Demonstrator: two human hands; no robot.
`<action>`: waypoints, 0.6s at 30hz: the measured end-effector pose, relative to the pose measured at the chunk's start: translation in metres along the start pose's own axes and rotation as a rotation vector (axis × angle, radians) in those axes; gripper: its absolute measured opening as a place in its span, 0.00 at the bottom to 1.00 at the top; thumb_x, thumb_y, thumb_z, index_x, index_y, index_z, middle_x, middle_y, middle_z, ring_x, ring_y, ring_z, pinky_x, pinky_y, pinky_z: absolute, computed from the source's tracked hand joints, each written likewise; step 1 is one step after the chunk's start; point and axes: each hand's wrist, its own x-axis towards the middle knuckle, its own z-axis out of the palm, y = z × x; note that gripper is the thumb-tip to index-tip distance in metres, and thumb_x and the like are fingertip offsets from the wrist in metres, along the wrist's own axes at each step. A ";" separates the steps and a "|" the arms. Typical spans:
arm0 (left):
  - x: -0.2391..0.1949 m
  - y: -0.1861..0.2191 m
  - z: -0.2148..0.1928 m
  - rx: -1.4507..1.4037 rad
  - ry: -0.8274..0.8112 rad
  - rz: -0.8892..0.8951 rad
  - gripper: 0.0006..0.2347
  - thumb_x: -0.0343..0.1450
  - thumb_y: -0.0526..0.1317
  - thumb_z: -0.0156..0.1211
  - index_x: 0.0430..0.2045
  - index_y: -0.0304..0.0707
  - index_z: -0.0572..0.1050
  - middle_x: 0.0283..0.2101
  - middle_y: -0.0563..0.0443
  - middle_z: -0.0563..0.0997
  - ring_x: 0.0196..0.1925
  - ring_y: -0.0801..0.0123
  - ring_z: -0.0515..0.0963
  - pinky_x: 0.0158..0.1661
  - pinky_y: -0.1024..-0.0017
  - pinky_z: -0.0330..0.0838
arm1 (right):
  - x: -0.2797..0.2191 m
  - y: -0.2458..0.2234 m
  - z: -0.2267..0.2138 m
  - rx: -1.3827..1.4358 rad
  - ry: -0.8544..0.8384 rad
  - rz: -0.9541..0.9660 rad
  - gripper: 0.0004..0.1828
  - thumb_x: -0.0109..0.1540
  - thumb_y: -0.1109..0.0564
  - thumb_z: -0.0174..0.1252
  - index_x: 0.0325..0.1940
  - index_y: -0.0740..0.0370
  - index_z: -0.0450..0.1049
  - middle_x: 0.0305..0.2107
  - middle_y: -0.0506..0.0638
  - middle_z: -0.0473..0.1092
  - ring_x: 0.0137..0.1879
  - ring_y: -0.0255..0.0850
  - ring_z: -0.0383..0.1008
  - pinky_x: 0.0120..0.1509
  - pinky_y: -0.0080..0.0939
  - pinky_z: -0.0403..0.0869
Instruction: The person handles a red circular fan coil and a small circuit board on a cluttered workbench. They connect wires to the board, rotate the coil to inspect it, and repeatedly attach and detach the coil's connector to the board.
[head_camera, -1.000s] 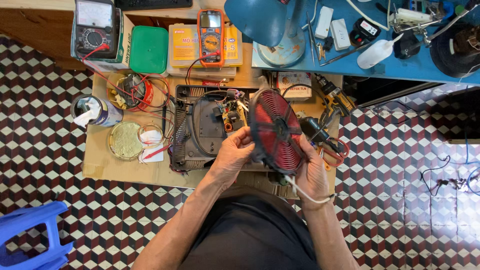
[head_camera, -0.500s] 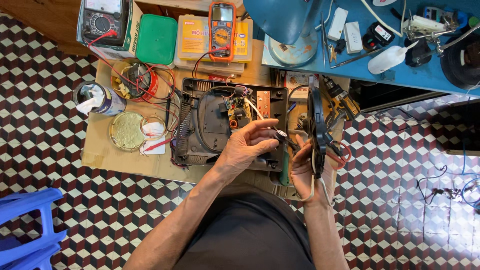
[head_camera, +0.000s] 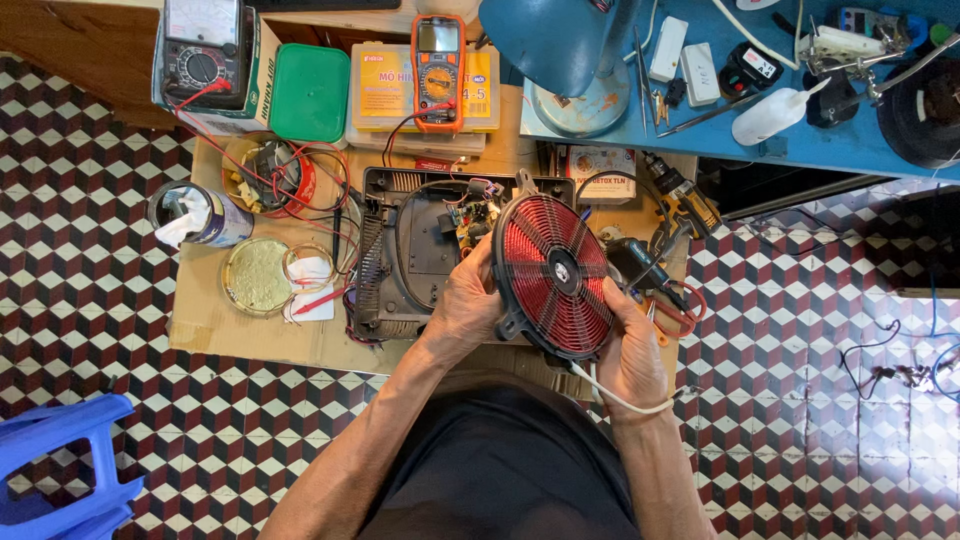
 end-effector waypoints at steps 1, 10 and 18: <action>-0.001 0.000 -0.003 -0.011 -0.006 -0.006 0.20 0.71 0.26 0.62 0.58 0.35 0.69 0.51 0.55 0.79 0.54 0.79 0.77 0.57 0.77 0.72 | 0.000 0.000 0.001 -0.012 0.013 0.002 0.13 0.68 0.60 0.55 0.54 0.69 0.74 0.49 0.54 0.76 0.53 0.40 0.78 0.62 0.39 0.77; -0.008 -0.005 -0.013 -0.348 -0.045 -0.109 0.07 0.76 0.31 0.57 0.46 0.35 0.76 0.44 0.56 0.82 0.43 0.77 0.80 0.45 0.76 0.79 | -0.006 -0.005 0.013 -0.106 -0.098 0.008 0.15 0.68 0.58 0.55 0.57 0.67 0.72 0.49 0.53 0.76 0.53 0.39 0.77 0.61 0.41 0.76; -0.009 -0.038 -0.019 -0.437 0.064 -0.077 0.08 0.74 0.29 0.57 0.46 0.34 0.77 0.45 0.52 0.83 0.42 0.75 0.82 0.45 0.74 0.81 | -0.004 -0.001 0.018 -0.091 -0.101 0.002 0.18 0.68 0.58 0.53 0.61 0.68 0.69 0.51 0.53 0.75 0.55 0.40 0.77 0.63 0.43 0.76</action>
